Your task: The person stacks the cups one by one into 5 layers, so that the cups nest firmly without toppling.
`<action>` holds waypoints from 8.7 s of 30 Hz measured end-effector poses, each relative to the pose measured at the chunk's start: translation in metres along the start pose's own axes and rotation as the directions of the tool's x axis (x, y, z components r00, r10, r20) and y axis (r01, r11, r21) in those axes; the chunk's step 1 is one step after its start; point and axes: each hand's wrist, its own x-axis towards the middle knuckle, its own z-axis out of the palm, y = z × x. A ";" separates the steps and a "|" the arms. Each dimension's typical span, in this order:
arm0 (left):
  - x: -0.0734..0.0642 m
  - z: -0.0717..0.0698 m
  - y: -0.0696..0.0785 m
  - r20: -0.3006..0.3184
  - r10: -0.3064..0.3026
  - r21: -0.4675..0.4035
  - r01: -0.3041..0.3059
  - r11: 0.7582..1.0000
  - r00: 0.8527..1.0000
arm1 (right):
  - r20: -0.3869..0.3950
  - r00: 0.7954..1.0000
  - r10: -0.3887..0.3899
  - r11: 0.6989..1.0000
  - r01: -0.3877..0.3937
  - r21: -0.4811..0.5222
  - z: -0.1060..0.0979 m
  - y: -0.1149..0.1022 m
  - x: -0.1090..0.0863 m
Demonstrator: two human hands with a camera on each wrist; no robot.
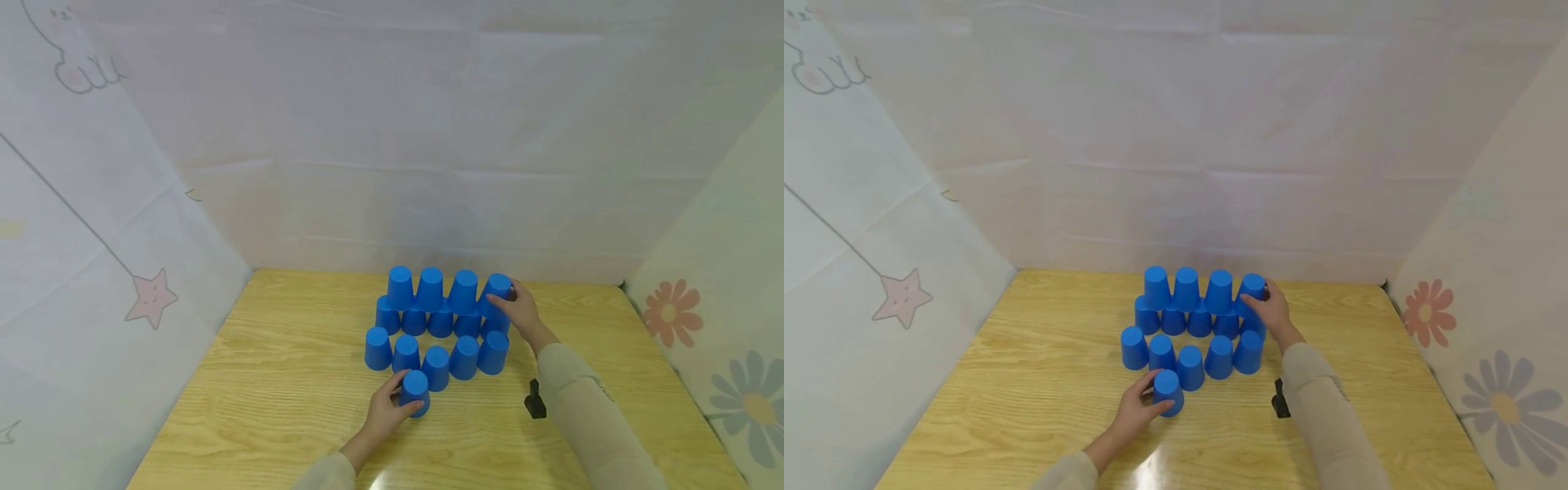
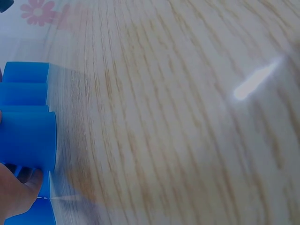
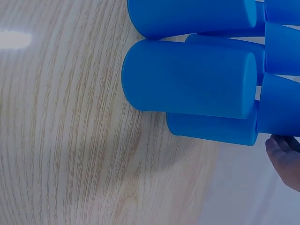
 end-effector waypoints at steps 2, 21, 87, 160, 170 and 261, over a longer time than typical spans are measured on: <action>0.001 0.001 -0.006 -0.001 -0.001 0.018 0.001 1.000 1.000 | 0.004 1.000 -0.006 1.000 0.006 -0.001 0.000 0.001 0.000; -0.002 -0.005 0.021 0.015 -0.030 -0.033 0.031 0.999 0.999 | 0.038 0.999 0.022 1.000 -0.022 -0.004 -0.009 0.009 -0.010; 0.086 -0.042 0.131 0.079 0.180 0.069 -0.186 0.980 0.980 | 0.053 0.989 0.140 0.980 -0.146 0.137 0.029 0.075 -0.076; 0.206 -0.001 0.116 -0.089 0.080 0.171 -0.064 0.983 0.993 | 0.027 0.999 0.022 0.998 -0.024 0.056 0.013 0.058 -0.098; 0.206 -0.003 0.116 -0.087 0.047 0.157 -0.033 0.987 0.995 | 0.079 0.997 -0.026 0.999 0.024 0.026 -0.001 0.041 -0.103; 0.078 -0.055 0.032 -0.258 0.035 0.100 -0.010 0.995 0.966 | -0.019 0.991 -0.132 0.991 0.132 0.022 -0.033 -0.066 0.002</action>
